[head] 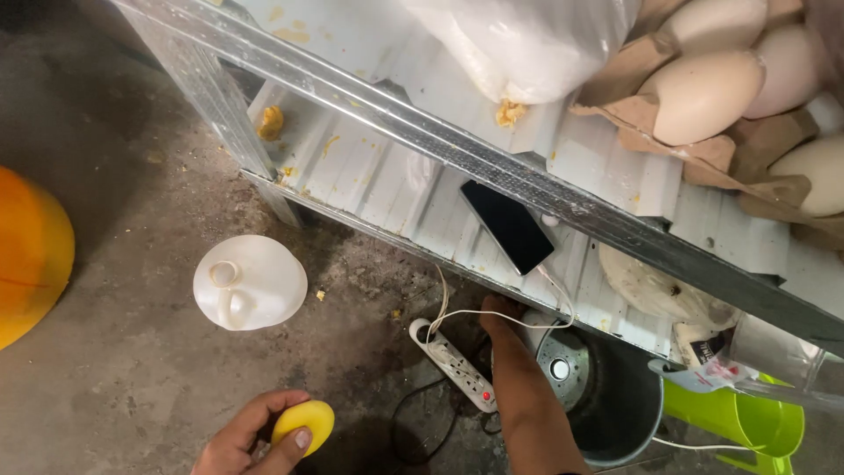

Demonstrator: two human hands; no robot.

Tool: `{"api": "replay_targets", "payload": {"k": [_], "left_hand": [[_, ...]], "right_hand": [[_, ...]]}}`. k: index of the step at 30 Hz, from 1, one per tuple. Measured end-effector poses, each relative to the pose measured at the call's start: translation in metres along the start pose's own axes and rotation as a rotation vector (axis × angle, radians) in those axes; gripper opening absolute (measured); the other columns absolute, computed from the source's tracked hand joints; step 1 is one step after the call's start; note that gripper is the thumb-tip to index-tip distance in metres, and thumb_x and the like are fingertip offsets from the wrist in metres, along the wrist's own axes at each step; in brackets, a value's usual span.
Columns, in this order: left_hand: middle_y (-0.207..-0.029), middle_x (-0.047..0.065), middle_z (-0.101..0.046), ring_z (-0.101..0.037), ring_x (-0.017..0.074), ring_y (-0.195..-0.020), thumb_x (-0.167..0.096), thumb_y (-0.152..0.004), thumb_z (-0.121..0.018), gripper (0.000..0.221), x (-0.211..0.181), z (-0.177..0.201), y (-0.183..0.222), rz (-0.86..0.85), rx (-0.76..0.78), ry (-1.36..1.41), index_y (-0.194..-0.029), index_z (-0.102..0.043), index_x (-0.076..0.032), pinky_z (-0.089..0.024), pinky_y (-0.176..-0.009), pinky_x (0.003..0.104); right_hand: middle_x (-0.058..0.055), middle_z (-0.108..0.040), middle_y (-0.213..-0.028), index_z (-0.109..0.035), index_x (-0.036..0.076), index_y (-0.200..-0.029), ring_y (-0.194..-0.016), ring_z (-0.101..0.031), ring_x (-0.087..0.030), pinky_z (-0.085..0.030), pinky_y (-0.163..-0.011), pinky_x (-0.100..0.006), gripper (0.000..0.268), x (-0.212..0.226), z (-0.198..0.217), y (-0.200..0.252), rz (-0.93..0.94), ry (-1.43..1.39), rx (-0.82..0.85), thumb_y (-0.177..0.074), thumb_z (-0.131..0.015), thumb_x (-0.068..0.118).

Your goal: Prepare pastries by filling dough balls with bean paste and scoring the tops into a star pattern.

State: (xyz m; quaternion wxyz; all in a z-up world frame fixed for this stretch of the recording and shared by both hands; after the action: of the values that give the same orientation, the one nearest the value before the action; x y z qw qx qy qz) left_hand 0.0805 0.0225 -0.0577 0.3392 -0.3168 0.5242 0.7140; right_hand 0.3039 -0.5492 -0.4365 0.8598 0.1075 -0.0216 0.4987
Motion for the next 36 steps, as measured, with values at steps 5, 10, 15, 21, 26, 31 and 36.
{"api": "replay_targets", "payload": {"k": [5, 10, 15, 21, 26, 31, 36], "left_hand": [[-0.098, 0.004, -0.093, -0.085, 0.0134, -0.08, -0.003, -0.07, -0.086, 0.041, -0.004, -0.003, -0.002, -0.021, 0.009, -0.03, -0.111, -0.084, -0.011, -0.066, -0.082, 0.026], [-0.098, 0.003, -0.094, -0.087, 0.0129, -0.087, -0.005, -0.07, -0.086, 0.042, 0.003, -0.004, -0.01, -0.032, 0.01, -0.045, -0.111, -0.085, -0.012, -0.065, -0.087, 0.026], [-0.097, 0.001, -0.093, -0.087, 0.0115, -0.088, -0.007, -0.07, -0.086, 0.04, -0.009, -0.003, -0.008, 0.002, -0.017, -0.115, -0.109, -0.085, -0.015, -0.066, -0.089, 0.025], [-0.103, -0.001, -0.093, -0.088, 0.0107, -0.093, -0.015, -0.074, -0.086, 0.041, 0.001, -0.009, -0.013, 0.062, 0.07, -0.131, -0.115, -0.084, -0.018, -0.066, -0.091, 0.026], [-0.098, -0.002, -0.091, -0.087, 0.0095, -0.085, -0.012, -0.07, -0.086, 0.042, -0.003, -0.009, -0.015, -0.126, 0.005, -0.112, -0.112, -0.083, -0.017, -0.067, -0.083, 0.024], [-0.099, -0.001, -0.091, -0.086, 0.0096, -0.087, -0.012, -0.071, -0.086, 0.043, -0.003, -0.008, -0.015, -0.068, 0.005, -0.148, -0.114, -0.082, -0.017, -0.065, -0.084, 0.024], [-0.099, -0.003, -0.091, -0.085, 0.0086, -0.085, -0.013, -0.07, -0.085, 0.045, 0.001, -0.007, -0.022, -0.134, -0.013, -0.16, -0.115, -0.081, -0.018, -0.064, -0.081, 0.023]], "right_hand": [[-0.012, -0.052, -0.154, -0.053, 0.011, -0.148, -0.141, -0.046, -0.039, -0.031, -0.116, -0.064, 0.052, 0.031, 0.015, 0.015, 0.121, 0.392, 0.128, -0.102, -0.034, 0.026], [-0.009, -0.06, -0.147, -0.061, 0.013, -0.141, -0.139, -0.048, -0.039, -0.022, -0.118, -0.065, 0.052, 0.012, -0.017, 0.001, 0.114, 0.353, 0.03, -0.099, -0.036, 0.032], [-0.008, -0.053, -0.153, -0.063, 0.016, -0.136, -0.148, -0.04, -0.034, -0.014, -0.122, -0.072, 0.042, 0.012, -0.031, 0.012, 0.064, 0.423, 0.345, -0.102, -0.038, 0.022], [-0.006, -0.053, -0.154, -0.059, 0.017, -0.139, -0.139, -0.047, -0.036, -0.024, -0.118, -0.064, 0.052, 0.011, -0.023, 0.01, 0.048, 0.293, 0.177, -0.101, -0.028, 0.033], [-0.013, -0.076, -0.114, -0.076, 0.013, -0.111, -0.109, -0.07, -0.034, -0.034, -0.113, -0.063, 0.036, 0.018, -0.024, 0.018, 0.087, 0.453, 0.215, -0.099, -0.044, 0.022], [-0.009, -0.069, -0.13, -0.069, 0.013, -0.126, -0.125, -0.057, -0.037, -0.025, -0.118, -0.062, 0.042, 0.013, -0.014, 0.012, 0.006, 0.301, 0.023, -0.101, -0.041, 0.031], [-0.016, -0.065, -0.134, -0.062, 0.006, -0.134, -0.123, -0.057, -0.038, -0.037, -0.106, -0.061, 0.05, -0.004, -0.054, -0.019, 0.047, 0.333, -0.088, -0.099, -0.041, 0.035]]}}
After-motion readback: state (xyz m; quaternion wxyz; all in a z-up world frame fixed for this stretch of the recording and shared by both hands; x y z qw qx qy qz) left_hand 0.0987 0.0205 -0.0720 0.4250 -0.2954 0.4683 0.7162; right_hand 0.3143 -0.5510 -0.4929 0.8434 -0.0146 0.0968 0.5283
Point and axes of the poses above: each hand's wrist, its own y-axis away from the middle knuckle, its own z-axis out of the back of the hand, x = y × z, the point moved 10 cm from there along -y, towards the middle knuckle
